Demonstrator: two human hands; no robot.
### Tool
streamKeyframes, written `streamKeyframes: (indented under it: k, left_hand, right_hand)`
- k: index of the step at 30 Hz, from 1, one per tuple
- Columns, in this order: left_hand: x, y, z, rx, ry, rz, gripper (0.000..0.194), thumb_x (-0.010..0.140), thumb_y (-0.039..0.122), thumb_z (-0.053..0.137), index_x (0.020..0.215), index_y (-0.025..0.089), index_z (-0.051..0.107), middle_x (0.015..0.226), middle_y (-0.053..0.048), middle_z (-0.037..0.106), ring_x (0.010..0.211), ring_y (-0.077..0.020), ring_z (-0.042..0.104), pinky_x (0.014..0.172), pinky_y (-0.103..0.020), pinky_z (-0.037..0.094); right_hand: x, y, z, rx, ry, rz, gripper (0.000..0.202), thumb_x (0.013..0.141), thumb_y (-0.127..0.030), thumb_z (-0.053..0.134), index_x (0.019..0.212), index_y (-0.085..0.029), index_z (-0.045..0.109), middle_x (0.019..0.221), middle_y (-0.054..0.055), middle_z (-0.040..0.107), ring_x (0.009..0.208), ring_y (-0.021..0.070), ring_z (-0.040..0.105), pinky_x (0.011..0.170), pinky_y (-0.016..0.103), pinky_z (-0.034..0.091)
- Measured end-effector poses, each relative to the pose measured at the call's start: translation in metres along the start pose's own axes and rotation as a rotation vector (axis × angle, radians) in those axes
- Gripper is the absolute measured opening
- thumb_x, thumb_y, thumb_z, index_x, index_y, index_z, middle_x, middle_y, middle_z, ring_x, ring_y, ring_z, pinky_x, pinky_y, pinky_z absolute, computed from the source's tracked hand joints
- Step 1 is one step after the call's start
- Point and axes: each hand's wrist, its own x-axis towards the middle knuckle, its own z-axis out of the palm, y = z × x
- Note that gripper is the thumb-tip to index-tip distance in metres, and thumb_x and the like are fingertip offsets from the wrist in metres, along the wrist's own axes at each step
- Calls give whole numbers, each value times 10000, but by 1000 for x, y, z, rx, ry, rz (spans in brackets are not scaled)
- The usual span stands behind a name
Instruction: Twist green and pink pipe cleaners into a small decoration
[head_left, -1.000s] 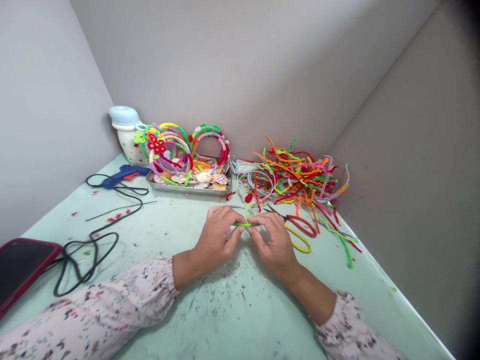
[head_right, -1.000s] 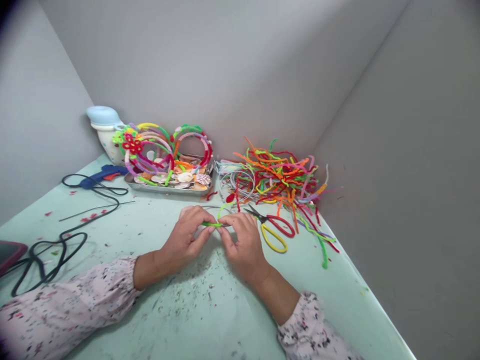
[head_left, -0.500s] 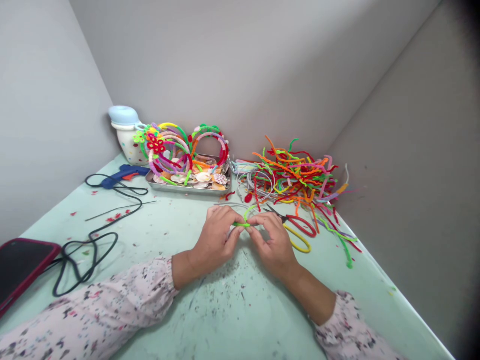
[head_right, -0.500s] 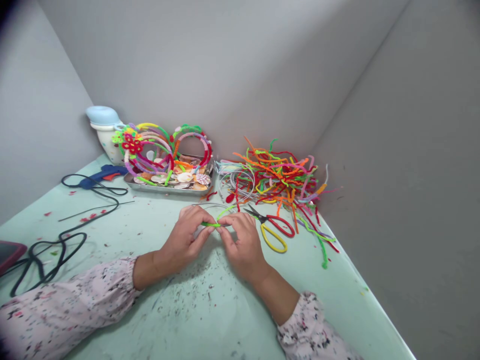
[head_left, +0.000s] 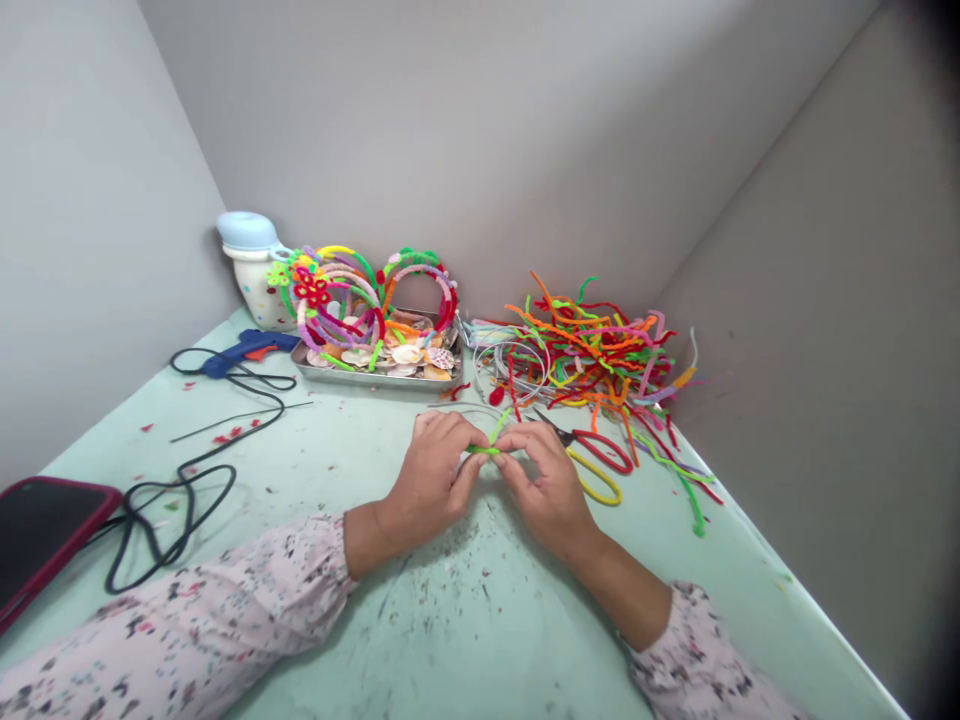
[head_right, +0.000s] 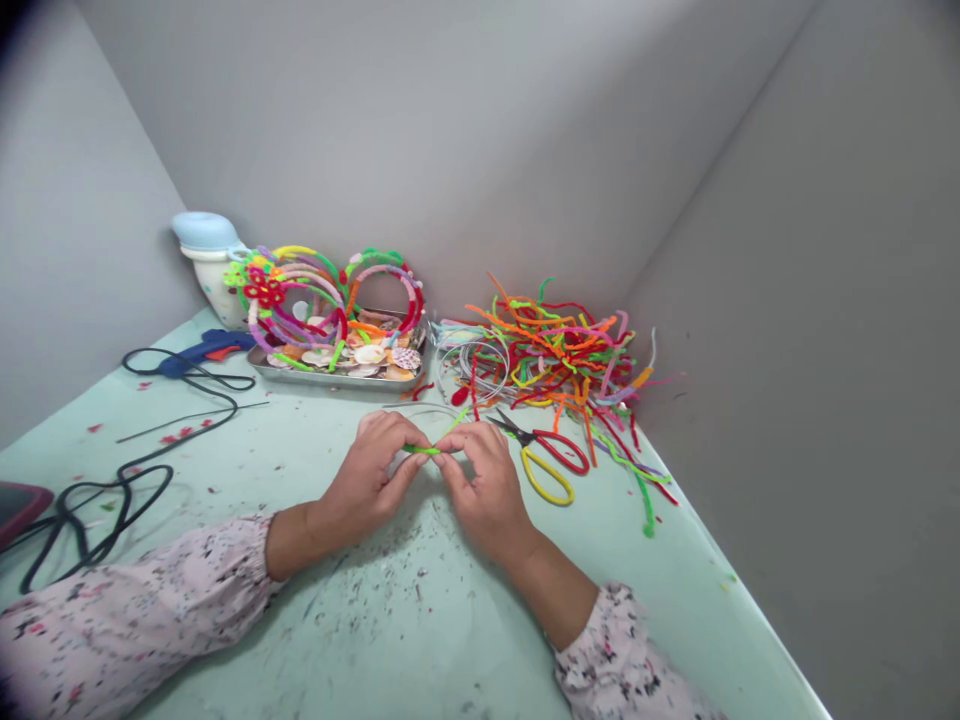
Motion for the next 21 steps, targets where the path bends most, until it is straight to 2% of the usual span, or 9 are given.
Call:
streamKeyframes:
  k: [21]
  left_hand:
    - [1, 0, 1, -2, -10, 24, 85, 892, 186, 455, 900, 177, 538, 887, -54, 578, 878, -202, 495, 859, -393, 342]
  right_hand:
    - [-2, 2, -1, 20, -25, 21, 70, 883, -237, 528, 907, -222, 593, 1056, 58, 558, 1044, 207, 527, 949, 400, 406]
